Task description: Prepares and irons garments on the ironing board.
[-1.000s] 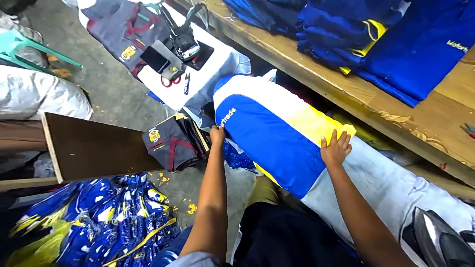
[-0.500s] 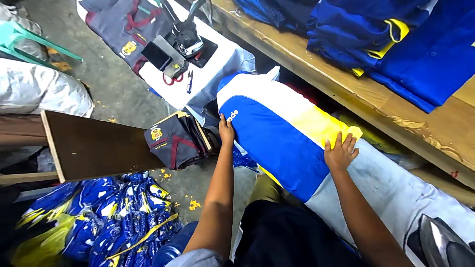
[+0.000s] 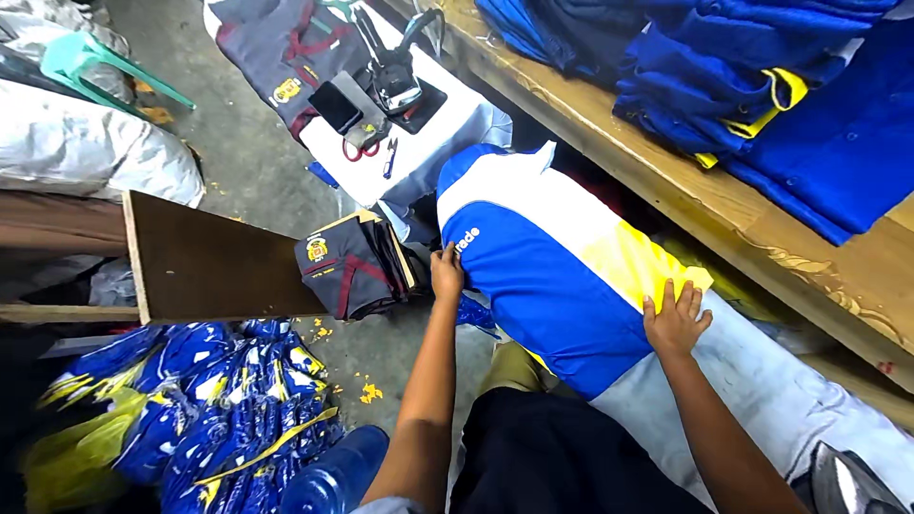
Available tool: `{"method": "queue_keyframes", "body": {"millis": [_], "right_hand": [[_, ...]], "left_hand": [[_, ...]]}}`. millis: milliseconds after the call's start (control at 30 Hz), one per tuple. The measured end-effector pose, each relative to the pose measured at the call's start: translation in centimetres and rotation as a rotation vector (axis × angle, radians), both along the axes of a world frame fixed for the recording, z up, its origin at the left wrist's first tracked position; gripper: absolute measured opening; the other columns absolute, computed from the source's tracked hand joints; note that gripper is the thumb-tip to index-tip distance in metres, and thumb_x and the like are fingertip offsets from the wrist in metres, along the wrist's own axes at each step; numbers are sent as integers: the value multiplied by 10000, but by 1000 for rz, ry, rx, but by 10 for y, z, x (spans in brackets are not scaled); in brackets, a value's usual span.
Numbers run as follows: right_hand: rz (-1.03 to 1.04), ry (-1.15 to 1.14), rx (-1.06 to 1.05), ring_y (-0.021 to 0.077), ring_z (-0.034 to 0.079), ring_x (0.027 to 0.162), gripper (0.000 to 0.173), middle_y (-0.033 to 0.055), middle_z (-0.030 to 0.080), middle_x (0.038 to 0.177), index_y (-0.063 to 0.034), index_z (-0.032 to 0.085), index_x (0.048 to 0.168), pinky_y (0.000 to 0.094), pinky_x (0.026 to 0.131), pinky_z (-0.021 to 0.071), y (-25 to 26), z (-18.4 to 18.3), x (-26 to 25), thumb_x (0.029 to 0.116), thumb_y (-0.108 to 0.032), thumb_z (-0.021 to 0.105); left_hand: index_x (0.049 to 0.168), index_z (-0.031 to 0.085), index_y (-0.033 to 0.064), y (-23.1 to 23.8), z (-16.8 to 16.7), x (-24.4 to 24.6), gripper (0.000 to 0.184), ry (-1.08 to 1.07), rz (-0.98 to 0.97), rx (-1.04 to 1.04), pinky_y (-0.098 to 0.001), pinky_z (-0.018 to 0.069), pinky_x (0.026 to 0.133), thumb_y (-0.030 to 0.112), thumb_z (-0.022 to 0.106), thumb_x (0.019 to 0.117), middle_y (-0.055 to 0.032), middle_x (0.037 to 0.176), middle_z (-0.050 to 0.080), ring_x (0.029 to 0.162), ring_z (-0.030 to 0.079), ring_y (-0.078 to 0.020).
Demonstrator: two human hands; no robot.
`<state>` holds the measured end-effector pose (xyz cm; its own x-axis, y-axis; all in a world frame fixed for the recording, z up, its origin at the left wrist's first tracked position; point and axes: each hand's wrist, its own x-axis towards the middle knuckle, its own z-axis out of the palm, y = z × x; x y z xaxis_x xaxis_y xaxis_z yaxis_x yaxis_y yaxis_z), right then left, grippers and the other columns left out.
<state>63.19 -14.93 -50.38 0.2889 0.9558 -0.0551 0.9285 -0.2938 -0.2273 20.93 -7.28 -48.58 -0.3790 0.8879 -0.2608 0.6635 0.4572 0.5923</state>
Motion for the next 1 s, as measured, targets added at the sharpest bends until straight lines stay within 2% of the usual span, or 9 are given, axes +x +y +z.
{"method": "queue_keyframes", "body": {"millis": [133,233,300,367,467,567,667,800,1000], "right_hand": [[-43,107,-14,476,207,1552,645,299,259,1653,-10,379,1577,699,1201,134,6,20,0,1076,-410,442],[-102,124,45,499,188,1550,643,320,210,1661,18,360,1576,693,1205,128,7,17,2,1079,-384,427],[-123,113,7,483,162,1560,652,311,187,1671,7,335,1590,692,1208,114,6,8,4,1084,-395,419],[-131,109,-33,459,148,1571,652,287,180,1682,-25,323,1604,697,1209,102,6,0,5,1082,-402,427],[-130,114,-22,450,139,1574,663,255,189,1692,-69,324,1614,719,1196,105,8,-9,12,1072,-436,428],[-139,121,-5,426,138,1582,697,223,185,1703,-107,310,1628,715,1202,86,14,-10,21,1063,-504,408],[-160,112,-21,404,117,1590,699,212,148,1714,-134,285,1640,702,1211,82,16,-7,20,1065,-516,392],[-114,112,58,424,132,1584,689,236,159,1705,-109,308,1629,689,1215,102,-6,-7,8,1067,-504,368],[90,109,102,456,191,1563,703,257,238,1677,-96,361,1605,710,1207,123,-53,-18,-27,1072,-553,324]], "left_hand": [[1423,585,28,15,8,-27,412,74,-17,-34,-628,423,1091,121,580,1021,-318,1505,453,1352,481,-510],[1438,542,-31,5,35,-2,465,173,-105,19,-664,387,1096,126,608,1005,-348,1517,420,1375,440,-539],[1440,529,-43,-16,45,38,472,186,-308,39,-637,376,1131,148,589,1013,-342,1502,442,1391,438,-515],[1390,590,-30,-51,51,93,421,116,-587,19,-582,390,1148,169,583,1020,-308,1427,539,1363,495,-464],[1246,698,-9,-113,48,168,318,-45,-1110,-24,-541,467,1081,179,544,1041,-233,1275,673,1255,615,-394],[1272,646,-68,-152,62,214,328,-28,-1421,-250,-556,453,1070,142,550,1039,-277,1321,625,1283,577,-433],[1409,522,-80,-165,63,234,435,84,-1434,-479,-585,436,1078,92,585,1015,-315,1413,535,1331,518,-474],[1408,482,-111,-180,58,239,386,153,-1354,-440,-574,462,1057,-53,428,1030,-344,1397,517,1303,532,-496],[1431,437,-124,-191,58,250,391,233,-1321,-491,-575,470,1044,-46,366,1055,-357,1385,517,1297,537,-501]]}}
